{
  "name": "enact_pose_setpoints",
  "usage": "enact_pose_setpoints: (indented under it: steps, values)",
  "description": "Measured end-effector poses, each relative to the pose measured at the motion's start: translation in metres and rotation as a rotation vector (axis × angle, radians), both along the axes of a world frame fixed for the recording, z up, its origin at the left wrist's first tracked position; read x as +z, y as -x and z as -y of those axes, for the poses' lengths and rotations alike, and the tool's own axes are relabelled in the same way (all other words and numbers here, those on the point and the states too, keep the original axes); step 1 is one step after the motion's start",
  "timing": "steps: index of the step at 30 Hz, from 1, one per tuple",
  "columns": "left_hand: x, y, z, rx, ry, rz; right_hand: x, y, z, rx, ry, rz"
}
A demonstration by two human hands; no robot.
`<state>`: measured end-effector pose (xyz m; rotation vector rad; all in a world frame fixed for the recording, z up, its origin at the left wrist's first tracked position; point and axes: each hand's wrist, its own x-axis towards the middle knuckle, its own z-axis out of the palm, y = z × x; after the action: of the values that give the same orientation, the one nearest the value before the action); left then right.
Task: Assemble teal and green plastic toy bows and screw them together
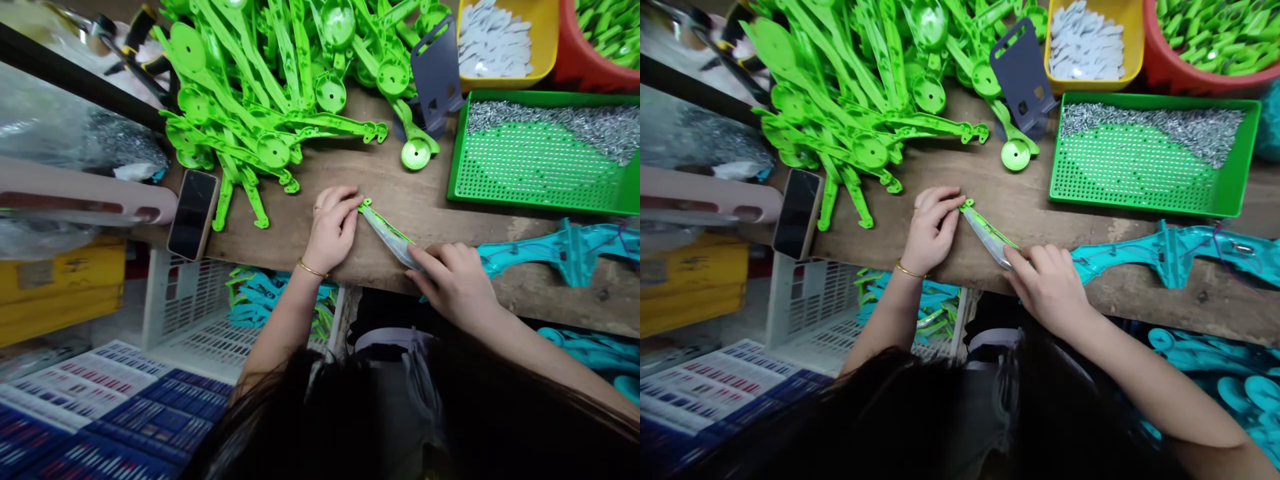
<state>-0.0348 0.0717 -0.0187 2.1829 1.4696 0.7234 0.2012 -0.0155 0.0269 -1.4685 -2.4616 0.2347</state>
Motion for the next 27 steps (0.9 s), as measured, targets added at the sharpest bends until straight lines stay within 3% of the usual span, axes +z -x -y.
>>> enact_pose_setpoints:
  steps: [12, 16, 19, 22, 27]
  values:
    - [0.001, 0.0, 0.0, 0.009, 0.008, -0.021, 0.003, 0.018, 0.0, -0.038, 0.008, 0.136]
    - [0.0, 0.001, -0.002, 0.009, -0.007, -0.014, 0.008, 0.005, 0.009, -0.056, 0.063, 0.128]
    - [-0.003, 0.002, -0.003, 0.007, -0.009, -0.012, 0.009, -0.013, 0.017, -0.183, 0.139, 0.011]
    - [-0.004, 0.002, -0.004, 0.014, -0.018, 0.0, 0.003, -0.025, 0.022, -0.292, 0.201, -0.044]
    - [-0.003, 0.001, -0.003, 0.019, -0.053, 0.027, -0.007, -0.025, 0.022, -0.319, 0.209, -0.09]
